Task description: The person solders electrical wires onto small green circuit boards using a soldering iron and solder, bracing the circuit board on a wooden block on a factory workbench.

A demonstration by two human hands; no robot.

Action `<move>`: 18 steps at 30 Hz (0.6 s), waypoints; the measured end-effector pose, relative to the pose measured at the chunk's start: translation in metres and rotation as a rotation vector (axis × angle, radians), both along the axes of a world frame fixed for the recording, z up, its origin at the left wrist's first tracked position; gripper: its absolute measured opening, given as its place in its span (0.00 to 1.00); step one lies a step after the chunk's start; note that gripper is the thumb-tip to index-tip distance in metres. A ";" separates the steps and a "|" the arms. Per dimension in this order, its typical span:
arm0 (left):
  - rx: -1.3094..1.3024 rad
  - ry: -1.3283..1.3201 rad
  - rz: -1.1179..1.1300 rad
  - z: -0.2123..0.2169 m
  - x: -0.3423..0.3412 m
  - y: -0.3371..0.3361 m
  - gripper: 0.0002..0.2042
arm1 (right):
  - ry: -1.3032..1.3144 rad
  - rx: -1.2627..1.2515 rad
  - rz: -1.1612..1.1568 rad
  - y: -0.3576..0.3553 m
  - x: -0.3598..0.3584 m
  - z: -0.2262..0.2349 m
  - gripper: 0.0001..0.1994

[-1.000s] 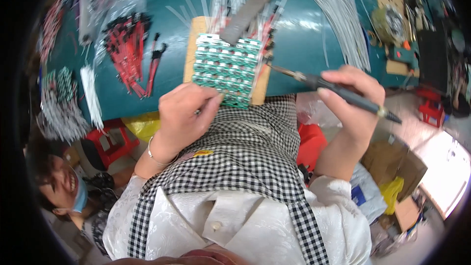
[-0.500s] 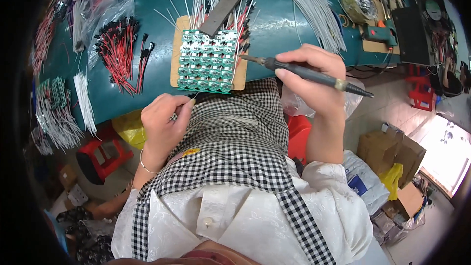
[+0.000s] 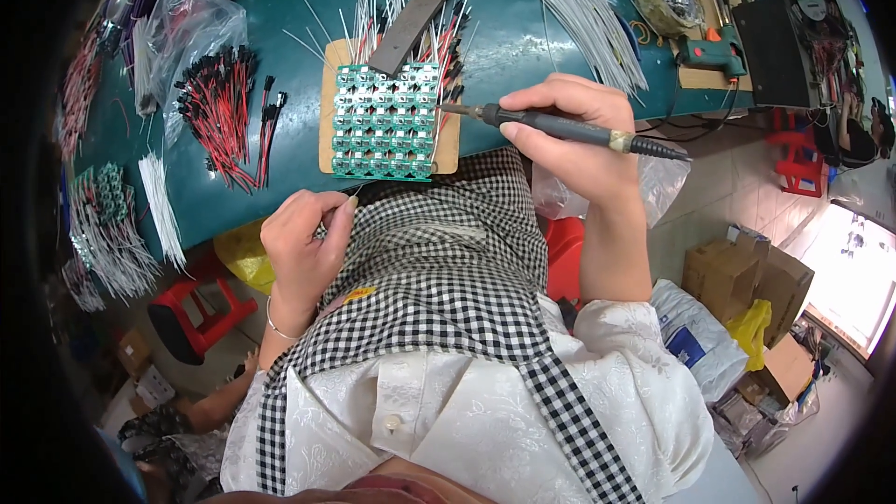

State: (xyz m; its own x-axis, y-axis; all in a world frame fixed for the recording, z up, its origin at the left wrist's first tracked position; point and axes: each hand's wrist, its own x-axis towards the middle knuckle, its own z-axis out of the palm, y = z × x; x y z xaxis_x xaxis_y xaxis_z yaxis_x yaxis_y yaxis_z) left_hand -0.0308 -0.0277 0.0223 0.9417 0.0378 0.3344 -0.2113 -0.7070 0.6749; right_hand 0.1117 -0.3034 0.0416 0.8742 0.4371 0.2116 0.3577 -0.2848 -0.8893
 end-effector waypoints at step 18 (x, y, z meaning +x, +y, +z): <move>0.062 -0.001 -0.054 0.007 0.003 -0.001 0.07 | -0.038 0.019 -0.075 -0.018 -0.003 0.009 0.11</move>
State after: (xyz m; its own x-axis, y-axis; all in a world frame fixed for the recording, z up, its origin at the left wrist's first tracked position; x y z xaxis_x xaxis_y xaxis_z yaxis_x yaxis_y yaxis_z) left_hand -0.0278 -0.0284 0.0292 0.9413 -0.0334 0.3359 -0.2509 -0.7350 0.6299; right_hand 0.1085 -0.3209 0.0509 0.8956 0.3659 0.2529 0.3695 -0.2953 -0.8811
